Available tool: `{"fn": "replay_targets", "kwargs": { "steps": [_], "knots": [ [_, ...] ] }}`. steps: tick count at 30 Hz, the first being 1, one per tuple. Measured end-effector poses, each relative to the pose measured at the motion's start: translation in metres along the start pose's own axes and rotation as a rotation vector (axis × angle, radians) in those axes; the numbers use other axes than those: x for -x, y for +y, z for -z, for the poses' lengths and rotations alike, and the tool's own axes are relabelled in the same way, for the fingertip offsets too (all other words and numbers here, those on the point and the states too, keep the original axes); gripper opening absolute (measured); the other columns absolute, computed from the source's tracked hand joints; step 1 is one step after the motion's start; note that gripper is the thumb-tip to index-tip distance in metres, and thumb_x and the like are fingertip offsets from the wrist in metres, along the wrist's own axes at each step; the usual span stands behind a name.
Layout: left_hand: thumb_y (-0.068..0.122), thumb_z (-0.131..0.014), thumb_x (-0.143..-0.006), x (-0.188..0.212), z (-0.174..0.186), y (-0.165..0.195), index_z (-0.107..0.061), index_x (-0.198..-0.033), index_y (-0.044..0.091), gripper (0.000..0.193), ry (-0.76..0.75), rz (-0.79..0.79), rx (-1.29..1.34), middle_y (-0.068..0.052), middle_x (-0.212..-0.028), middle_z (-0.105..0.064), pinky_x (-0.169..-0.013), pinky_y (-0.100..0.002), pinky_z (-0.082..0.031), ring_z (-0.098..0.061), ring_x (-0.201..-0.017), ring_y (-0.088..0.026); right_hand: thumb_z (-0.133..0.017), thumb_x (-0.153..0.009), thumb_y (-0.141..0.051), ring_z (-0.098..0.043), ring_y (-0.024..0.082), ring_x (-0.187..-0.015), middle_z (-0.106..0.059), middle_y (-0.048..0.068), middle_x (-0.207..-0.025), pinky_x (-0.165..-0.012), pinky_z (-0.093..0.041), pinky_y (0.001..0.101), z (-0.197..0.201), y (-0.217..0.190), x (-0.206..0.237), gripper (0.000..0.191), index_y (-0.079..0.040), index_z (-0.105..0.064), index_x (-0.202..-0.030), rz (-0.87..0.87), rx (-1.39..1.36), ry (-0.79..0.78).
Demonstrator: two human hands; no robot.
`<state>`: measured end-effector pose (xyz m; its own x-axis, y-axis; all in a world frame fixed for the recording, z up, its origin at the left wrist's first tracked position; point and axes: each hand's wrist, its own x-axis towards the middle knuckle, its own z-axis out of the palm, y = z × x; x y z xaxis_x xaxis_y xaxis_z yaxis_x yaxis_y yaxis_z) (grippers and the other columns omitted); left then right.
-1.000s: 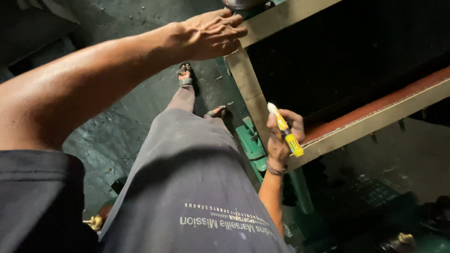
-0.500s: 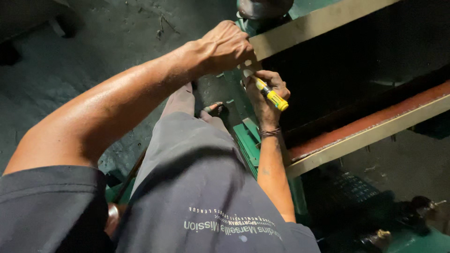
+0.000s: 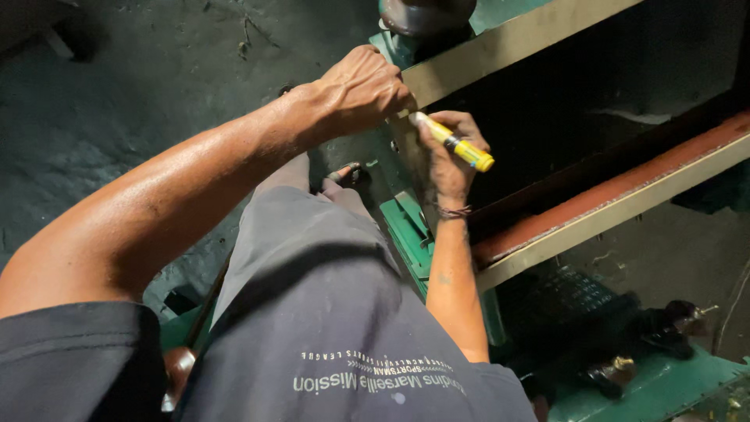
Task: The person marks a rectangular cardboard frame with a yellow marker, then uses shears to cut the cardboard into strips. The person handles the cardboard and shears throughout the task.
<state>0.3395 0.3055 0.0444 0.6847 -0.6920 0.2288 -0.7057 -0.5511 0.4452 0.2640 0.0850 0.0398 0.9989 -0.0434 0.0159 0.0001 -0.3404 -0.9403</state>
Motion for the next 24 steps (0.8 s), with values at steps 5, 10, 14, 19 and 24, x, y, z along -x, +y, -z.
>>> {"fn": "replay_targets", "kwargs": {
  "steps": [5, 10, 14, 19, 24],
  "knots": [
    [0.017, -0.066, -0.081, 0.004, -0.001, 0.002, -0.076, -0.082, 0.017, 0.01, 0.007, 0.008, 0.056, -0.012, -0.062, -0.062, -0.06, -0.044, -0.046, -0.061, -0.059, -0.032, -0.085, -0.09, -0.016, -0.063, 0.005, -0.079, -0.07, 0.0, -0.092, -0.073, -0.051, 0.0216, 0.014, -0.005, 0.002, 0.023, -0.003, -0.07, -0.101, -0.023, -0.035, 0.129],
    [0.015, -0.068, -0.084, 0.026, 0.002, 0.015, -0.075, -0.101, 0.015, 0.019, 0.142, 0.039, 0.008, -0.007, -0.068, -0.065, -0.063, -0.043, -0.048, -0.063, -0.062, -0.027, -0.088, -0.087, -0.022, -0.06, 0.008, -0.076, -0.068, 0.001, -0.088, -0.072, -0.05, 0.0253, 0.032, -0.028, 0.044, 0.026, -0.006, -0.074, -0.101, -0.017, 0.205, 0.067],
    [0.01, -0.069, -0.091, 0.05, 0.004, 0.033, -0.075, -0.124, 0.013, 0.033, 0.187, 0.192, 0.139, -0.012, -0.082, -0.073, -0.062, -0.041, -0.051, -0.069, -0.07, -0.029, -0.091, -0.084, -0.024, -0.058, 0.014, -0.081, -0.067, 0.003, -0.086, -0.074, -0.05, 0.0296, 0.031, -0.039, 0.054, 0.026, -0.01, -0.076, -0.1, 0.025, 0.393, 0.052],
    [0.014, -0.067, -0.102, 0.058, 0.003, 0.045, -0.075, -0.125, 0.015, 0.025, 0.3, 0.569, 0.74, -0.011, -0.097, -0.079, -0.072, -0.032, -0.058, -0.076, -0.082, -0.019, -0.09, -0.084, -0.023, -0.058, 0.015, -0.082, -0.07, 0.001, -0.086, -0.075, -0.05, 0.0303, 0.024, -0.045, 0.038, 0.023, -0.013, -0.076, -0.1, 0.068, 0.428, -0.018],
    [0.013, -0.066, -0.101, 0.053, 0.003, 0.05, -0.074, -0.121, 0.012, 0.022, 0.367, 0.632, 0.932, -0.004, -0.1, -0.081, -0.078, -0.028, -0.06, -0.077, -0.089, -0.01, -0.09, -0.083, -0.023, -0.057, 0.015, -0.081, -0.07, -0.001, -0.086, -0.074, -0.049, 0.0307, 0.024, -0.049, 0.027, 0.024, -0.014, -0.076, -0.099, 0.062, 0.454, -0.099]
  ]
}}
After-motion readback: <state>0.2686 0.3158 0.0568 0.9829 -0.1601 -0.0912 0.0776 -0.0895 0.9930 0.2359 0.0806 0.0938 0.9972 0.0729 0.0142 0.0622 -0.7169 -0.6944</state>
